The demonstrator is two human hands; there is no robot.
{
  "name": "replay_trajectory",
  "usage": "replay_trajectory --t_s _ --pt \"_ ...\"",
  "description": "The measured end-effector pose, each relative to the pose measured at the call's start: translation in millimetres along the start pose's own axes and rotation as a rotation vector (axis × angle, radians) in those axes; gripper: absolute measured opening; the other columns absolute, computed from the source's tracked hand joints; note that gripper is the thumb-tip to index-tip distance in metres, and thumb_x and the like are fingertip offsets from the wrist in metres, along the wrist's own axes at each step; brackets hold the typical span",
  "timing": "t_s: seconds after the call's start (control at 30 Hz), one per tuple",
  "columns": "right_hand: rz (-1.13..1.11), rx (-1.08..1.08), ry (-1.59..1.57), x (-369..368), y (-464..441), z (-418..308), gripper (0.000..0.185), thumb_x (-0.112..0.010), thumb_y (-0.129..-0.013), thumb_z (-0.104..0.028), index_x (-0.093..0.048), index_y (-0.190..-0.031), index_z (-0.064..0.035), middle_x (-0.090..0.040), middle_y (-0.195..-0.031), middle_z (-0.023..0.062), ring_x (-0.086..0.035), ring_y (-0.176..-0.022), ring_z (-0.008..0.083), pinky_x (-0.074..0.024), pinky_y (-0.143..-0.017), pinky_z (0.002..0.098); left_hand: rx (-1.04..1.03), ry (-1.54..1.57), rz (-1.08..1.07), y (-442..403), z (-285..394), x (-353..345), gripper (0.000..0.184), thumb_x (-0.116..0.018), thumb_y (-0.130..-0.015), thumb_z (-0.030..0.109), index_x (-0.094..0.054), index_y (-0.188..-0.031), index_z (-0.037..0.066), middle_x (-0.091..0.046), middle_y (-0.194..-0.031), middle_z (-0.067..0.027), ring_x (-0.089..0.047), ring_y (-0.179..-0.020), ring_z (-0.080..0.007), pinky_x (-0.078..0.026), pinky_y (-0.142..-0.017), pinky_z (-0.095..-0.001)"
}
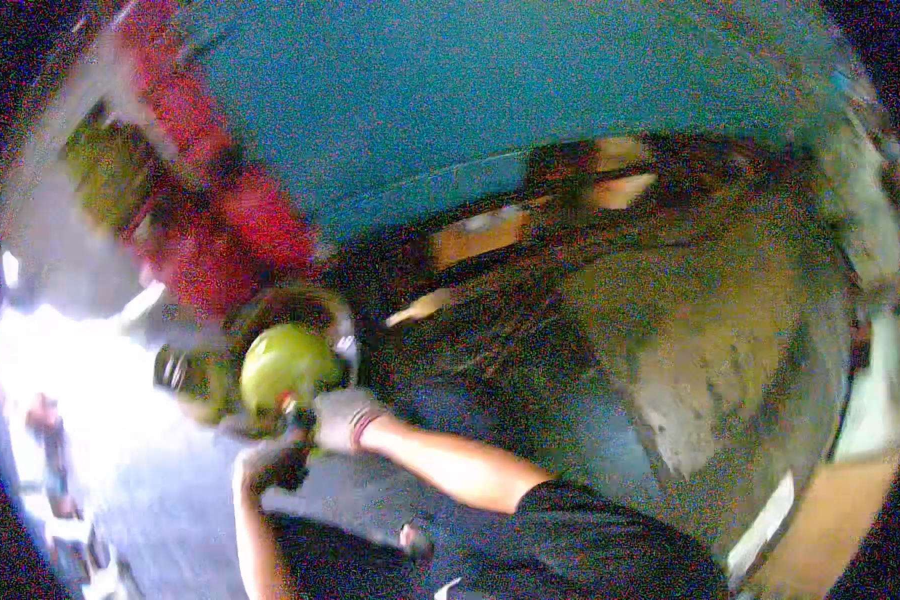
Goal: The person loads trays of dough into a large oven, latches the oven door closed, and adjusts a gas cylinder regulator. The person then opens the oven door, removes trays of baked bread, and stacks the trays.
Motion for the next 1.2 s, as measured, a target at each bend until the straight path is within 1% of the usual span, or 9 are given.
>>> replay_trajectory --t_s 0.13,0.33,0.47,0.57,0.67,0.9,1.0,1.07,1.2 --pt "-0.087 -0.157 -0.064 4 -4 -3 0.047 -0.066 -0.099 -0.041 -0.081 -0.122 -0.0029 -0.084 -0.121 0.0287 -0.082 -0.113 0.0480 -0.0641 -0.100 0.0576 0.280 0.567 -0.092 -5 -79 11 0.059 -0.067 -0.111 0.065 -0.076 -0.109 0.006 -0.080 -0.089 -0.0134 -0.078 -0.070 -0.0265 -0.063 -0.062 -0.0422" --pt "-0.158 -0.155 -0.023 5 8 -4 0.052 -0.065 -0.102 -0.049 -0.079 -0.126 -0.0049 -0.082 -0.122 0.0297 -0.080 -0.116 0.0480 -0.0608 -0.104 0.0571 0.078 0.314 0.295 20 -91 -4 0.045 -0.071 -0.108 0.048 -0.076 -0.112 0.004 -0.075 -0.086 -0.0077 -0.070 -0.069 -0.0175 -0.056 -0.060 -0.0363" --pt "-0.151 -0.146 0.007 -1 11 3 0.052 -0.066 -0.102 -0.048 -0.078 -0.126 -0.0028 -0.082 -0.121 0.0290 -0.079 -0.117 0.0482 -0.0604 -0.105 0.0581 0.127 0.571 0.225 2 -94 -39 0.039 -0.069 -0.110 0.041 -0.076 -0.118 0.004 -0.075 -0.088 -0.0056 -0.069 -0.070 -0.0169 -0.055 -0.062 -0.0358" --pt "-0.146 -0.142 0.014 2 18 -5 0.052 -0.067 -0.102 -0.047 -0.077 -0.126 -0.0015 -0.082 -0.121 0.0292 -0.079 -0.116 0.0487 -0.0607 -0.104 0.0587 -0.321 0.655 0.199 -115 -171 -119 0.039 -0.072 -0.113 0.041 -0.077 -0.126 0.005 -0.079 -0.095 -0.0079 -0.074 -0.075 -0.0227 -0.059 -0.066 -0.0373" --pt "-0.161 -0.140 0.036 -1 17 -1 0.056 -0.066 -0.103 -0.048 -0.074 -0.137 -0.0041 -0.081 -0.128 0.0271 -0.078 -0.121 0.0474 -0.0601 -0.107 0.0571 -0.044 1.506 -0.072 -107 -123 -140 0.041 -0.074 -0.115 0.042 -0.077 -0.135 0.007 -0.083 -0.106 -0.0118 -0.077 -0.080 -0.0280 -0.064 -0.070 -0.0438" --pt "-0.135 -0.095 0.006 -1 26 -2 0.056 -0.065 -0.103 -0.046 -0.074 -0.139 -0.0050 -0.081 -0.129 0.0274 -0.077 -0.121 0.0483 -0.0602 -0.107 0.0580 -0.578 0.103 0.539 -181 -179 -163 0.034 -0.069 -0.116 0.033 -0.077 -0.134 0.005 -0.082 -0.098 -0.0109 -0.078 -0.082 -0.0280 -0.062 -0.070 -0.0453" --pt "-0.139 -0.099 0.013 -1 29 -2 0.055 -0.065 -0.103 -0.046 -0.075 -0.138 -0.0043 -0.080 -0.129 0.0279 -0.077 -0.121 0.0485 -0.0602 -0.107 0.0582 -0.231 0.405 0.458 -182 -177 -163 0.026 -0.069 -0.112 0.030 -0.079 -0.126 0.011 -0.083 -0.101 -0.0178 -0.080 -0.091 -0.0332 -0.062 -0.087 -0.0492" --pt "-0.159 -0.123 0.035 5 29 -2 0.058 -0.066 -0.105 -0.048 -0.073 -0.143 -0.0057 -0.080 -0.134 0.0253 -0.076 -0.125 0.0469 -0.0593 -0.110 0.0558 -0.040 0.983 0.320 -152 -149 -148 0.028 -0.067 -0.112 0.031 -0.079 -0.124 0.008 -0.079 -0.090 -0.0172 -0.078 -0.080 -0.0319 -0.061 -0.078 -0.0528" --pt "-0.120 -0.109 -0.015 6 33 1 0.058 -0.066 -0.105 -0.048 -0.073 -0.142 -0.0040 -0.080 -0.134 0.0259 -0.076 -0.125 0.0474 -0.0592 -0.110 0.0560 -0.373 0.224 0.566 -84 -99 -99 0.034 -0.064 -0.114 0.034 -0.079 -0.119 0.004 -0.076 -0.086 -0.0132 -0.073 -0.072 -0.0261 -0.059 -0.068 -0.0485"
Point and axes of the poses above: each hand's wrist, its own y-axis away from the middle knuckle, its own x-axis out of the back of the hand, z = x × y, the point moved 3 cm from there along -y, towards the middle knuckle
